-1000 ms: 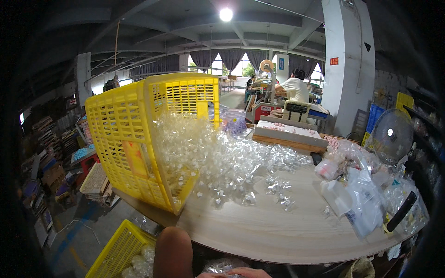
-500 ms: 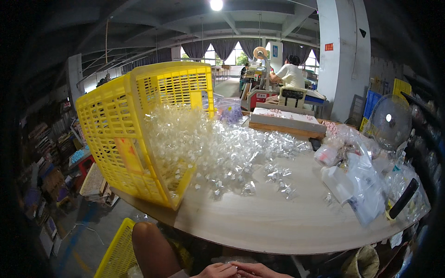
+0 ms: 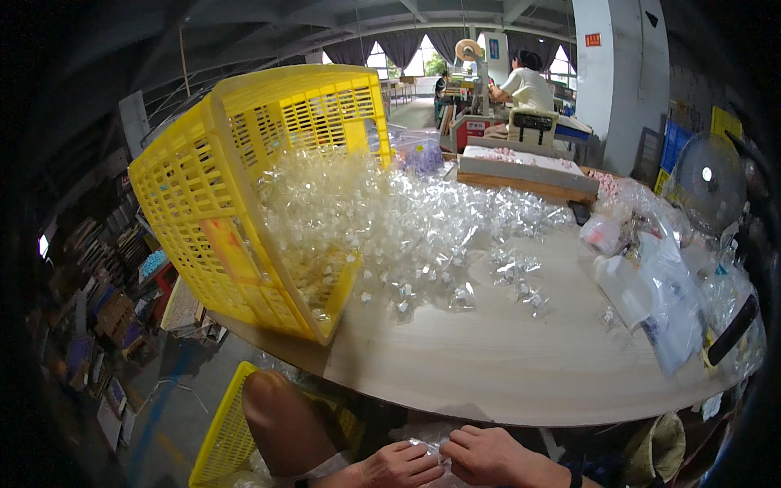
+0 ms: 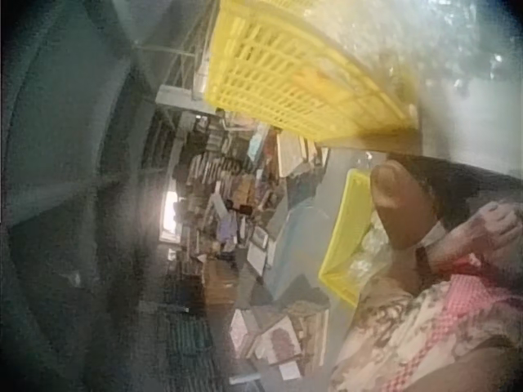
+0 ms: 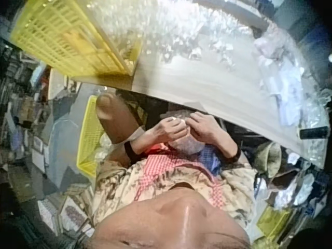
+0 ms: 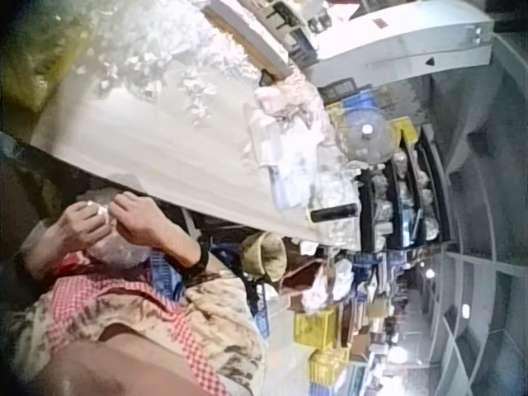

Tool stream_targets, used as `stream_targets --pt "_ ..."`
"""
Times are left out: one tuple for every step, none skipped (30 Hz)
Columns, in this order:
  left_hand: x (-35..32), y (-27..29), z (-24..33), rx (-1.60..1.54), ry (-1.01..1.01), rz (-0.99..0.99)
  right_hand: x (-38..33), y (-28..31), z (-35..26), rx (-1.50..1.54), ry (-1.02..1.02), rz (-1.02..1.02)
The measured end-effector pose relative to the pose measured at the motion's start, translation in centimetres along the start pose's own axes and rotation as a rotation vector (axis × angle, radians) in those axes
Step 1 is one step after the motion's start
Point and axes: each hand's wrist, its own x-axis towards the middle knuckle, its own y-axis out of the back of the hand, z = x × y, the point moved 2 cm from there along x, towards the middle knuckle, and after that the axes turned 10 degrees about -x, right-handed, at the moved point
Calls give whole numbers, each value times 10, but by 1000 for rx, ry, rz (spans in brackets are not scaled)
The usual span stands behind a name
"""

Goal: Picking small clear plastic parts from a pile on a table and placing them into a plastic bag.

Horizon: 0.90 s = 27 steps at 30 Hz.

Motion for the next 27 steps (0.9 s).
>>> stream_targets --pt "10 14 0 -15 -54 186 1 3 -1 -2 -17 -58" --pt "8 11 0 -24 -48 177 1 2 -2 -3 -32 -115" --pt "6 8 0 -23 -44 157 -4 -8 6 -14 -24 -193" --pt "5 6 -1 -21 -39 136 -9 -10 9 -7 -29 -190" --pt "5 5 -1 -25 -38 129 -12 -11 11 -57 -25 -224" --pt "4 3 -2 -70 -39 55 -13 -13 12 -99 -15 -257" --pt "2 2 -2 -116 -38 -19 -12 -15 12 -160 -4 -269" --pt "-3 0 -3 -118 -28 -31 -14 -16 11 -144 -1 -267" --pt "-8 -3 -3 -180 -38 -106 -16 -17 11 -165 -52 -310" --pt "-12 -4 -3 -243 -48 -180 -18 -19 13 -187 -102 -354" --pt "-17 1 -2 -329 -55 -83 -22 -26 16 -171 -132 -406" --pt "-22 2 -1 -336 -51 -84 -27 -28 16 -166 -133 -412" --pt "-30 1 1 -325 -41 -118 -31 -31 16 -180 -135 -445" --pt "-35 1 2 -314 -30 -154 -35 -33 16 -193 -137 -479" --pt "-39 1 3 -323 -15 -154 -36 -39 16 -181 -129 -489" --pt "-42 1 2 -337 -5 -169 -37 -44 17 -168 -165 -497" --pt "-44 3 2 -351 3 -182 -39 -49 17 -156 -201 -505" --pt "-43 7 3 -353 20 -181 -39 -49 16 -148 -189 -513" --pt "-40 11 2 -350 42 -219 -38 -48 16 -113 -197 -500" --pt "-38 14 2 -347 63 -255 -38 -46 16 -79 -207 -488" --pt "-39 12 0 -410 134 -275 -41 -48 19 -50 -209 -472" --pt "-36 12 -3 -376 191 -301 -43 -47 24 -23 -214 -457" --pt "-17 14 -11 -355 173 -132 -45 -42 29 -7 -266 -506" --pt "-5 19 -9 -302 183 36 -42 -40 30 18 -236 -520" --pt "-5 10 -7 -303 211 28 -38 -36 27 24 -231 -569" --pt "-7 2 -5 -314 203 -16 -31 -29 24 26 -213 -614" --pt "-7 -7 -4 -338 178 -56 -27 -21 22 11 -208 -645"
